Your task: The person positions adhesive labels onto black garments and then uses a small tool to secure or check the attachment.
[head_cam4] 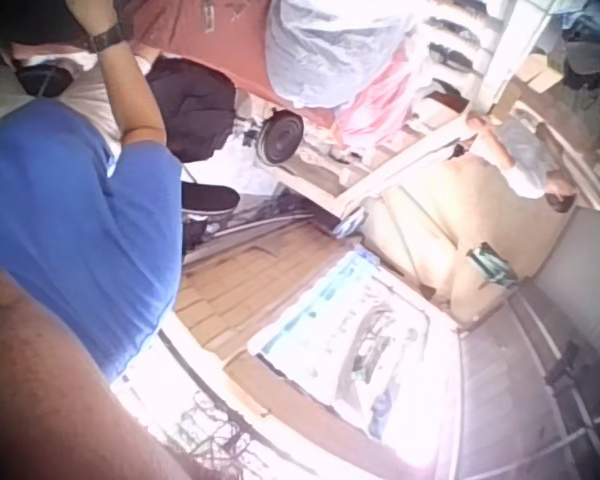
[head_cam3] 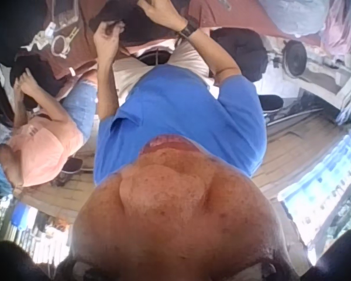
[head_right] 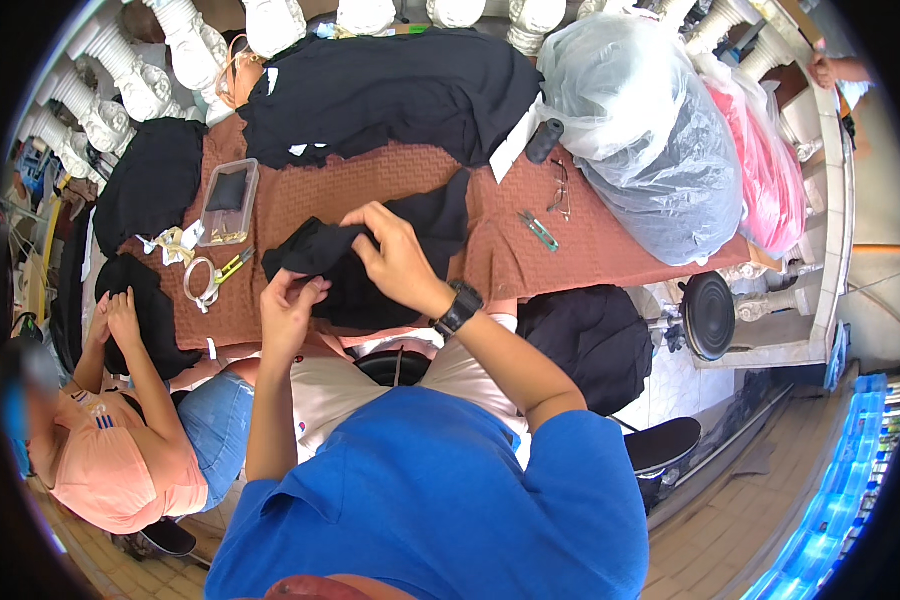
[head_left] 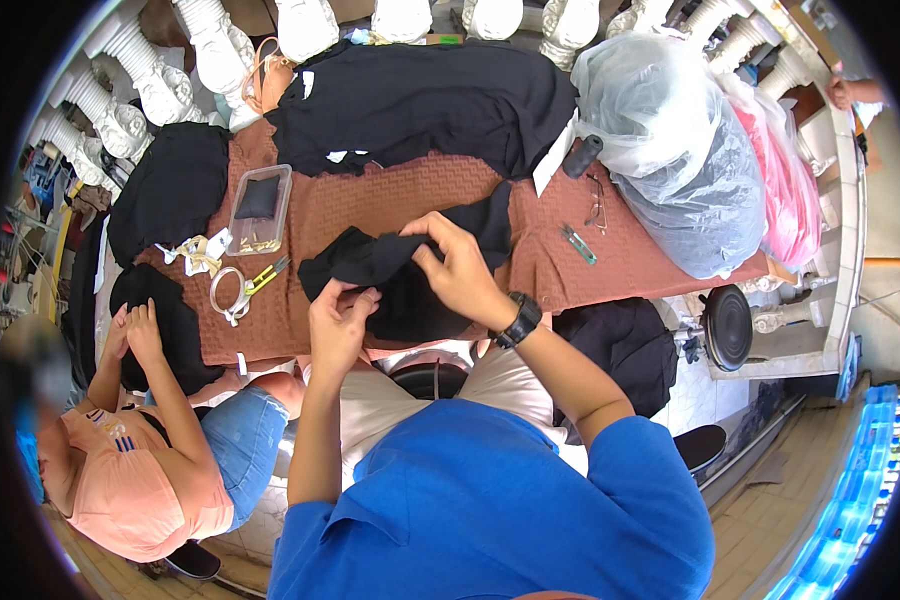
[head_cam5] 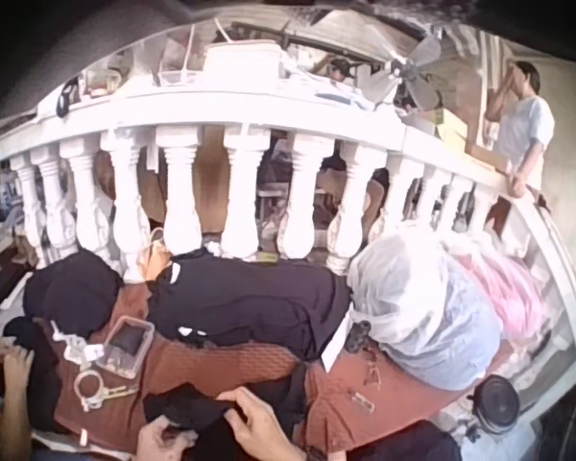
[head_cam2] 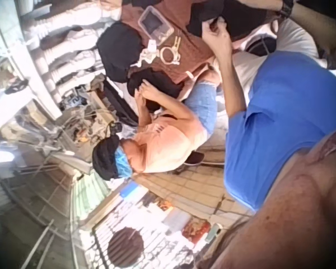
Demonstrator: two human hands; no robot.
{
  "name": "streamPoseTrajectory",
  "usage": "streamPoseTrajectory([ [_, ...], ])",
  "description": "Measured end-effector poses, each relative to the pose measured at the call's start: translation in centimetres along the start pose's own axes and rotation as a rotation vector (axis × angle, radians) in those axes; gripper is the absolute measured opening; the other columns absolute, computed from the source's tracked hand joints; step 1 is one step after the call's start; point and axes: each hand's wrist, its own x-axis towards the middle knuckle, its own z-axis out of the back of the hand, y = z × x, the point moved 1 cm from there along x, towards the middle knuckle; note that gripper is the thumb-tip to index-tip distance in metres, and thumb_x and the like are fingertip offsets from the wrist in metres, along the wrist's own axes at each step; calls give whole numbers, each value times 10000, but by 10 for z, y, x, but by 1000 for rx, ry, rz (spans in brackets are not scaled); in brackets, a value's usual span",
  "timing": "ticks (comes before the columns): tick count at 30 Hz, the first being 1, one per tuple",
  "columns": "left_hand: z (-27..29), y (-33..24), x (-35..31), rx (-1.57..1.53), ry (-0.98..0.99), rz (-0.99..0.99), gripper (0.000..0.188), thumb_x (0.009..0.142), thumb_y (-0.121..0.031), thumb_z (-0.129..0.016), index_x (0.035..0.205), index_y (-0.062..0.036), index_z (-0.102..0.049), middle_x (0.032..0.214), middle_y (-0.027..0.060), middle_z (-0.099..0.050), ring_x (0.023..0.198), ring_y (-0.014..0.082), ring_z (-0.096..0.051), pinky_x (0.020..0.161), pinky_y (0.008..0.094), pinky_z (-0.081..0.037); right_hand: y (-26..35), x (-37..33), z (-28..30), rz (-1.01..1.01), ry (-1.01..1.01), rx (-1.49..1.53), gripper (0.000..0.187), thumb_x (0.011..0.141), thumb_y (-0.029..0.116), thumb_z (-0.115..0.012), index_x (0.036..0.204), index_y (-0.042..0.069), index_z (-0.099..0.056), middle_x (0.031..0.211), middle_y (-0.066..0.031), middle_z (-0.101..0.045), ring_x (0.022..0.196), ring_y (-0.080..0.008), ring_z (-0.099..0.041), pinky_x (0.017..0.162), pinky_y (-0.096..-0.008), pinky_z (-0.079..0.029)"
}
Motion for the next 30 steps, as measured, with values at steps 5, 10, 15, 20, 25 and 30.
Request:
streamPoseTrajectory([
  [5,-29,-50,6,676,-432,-813,431,805,-163,-840,1116,40,-621,1015,110,-689,965,215,-655,886,354,-512,10,36,8,-285,356,224,197,994,203,-663,978,7,-652,739,45,-558,559,-16,-475,495,-208,-396],
  [10,4,-28,75,183,407,-284,434,877,-207,-805,1221,-2,-638,1020,18,-689,956,96,-613,872,272,-497,1,95,28,-368,773,214,290,942,317,-750,804,75,-671,654,104,-464,530,9,-370,455,-191,-283],
  [15,7,-20,95,-83,293,-72,357,996,-288,-664,1262,-49,-662,1104,7,-696,995,76,-648,882,243,-521,-56,93,24,-268,254,183,411,929,357,-753,1054,-25,-669,812,-27,-642,677,-88,-561,605,-243,-484],
  [20,32,-8,86,-379,191,71,235,997,-266,-658,1129,-74,-694,1043,17,-726,956,117,-697,866,272,-552,-98,-1,6,44,262,-396,615,849,388,-808,1270,-27,-637,1098,-158,-695,999,-293,-654,894,-392,-517],
  [25,36,-43,59,-497,203,113,243,994,-252,-663,1131,-51,-666,1071,49,-727,967,131,-707,901,286,-558,-87,13,28,-237,160,128,157,969,140,-674,1039,0,-669,921,6,-648,891,-79,-573,827,-262,-474],
  [30,9,-56,36,-648,243,24,289,990,-214,-674,1205,-27,-633,1190,92,-699,1085,159,-679,986,334,-535,-46,92,63,-109,58,88,233,964,212,-705,1101,24,-691,927,48,-650,852,-62,-561,802,-255,-458],
])
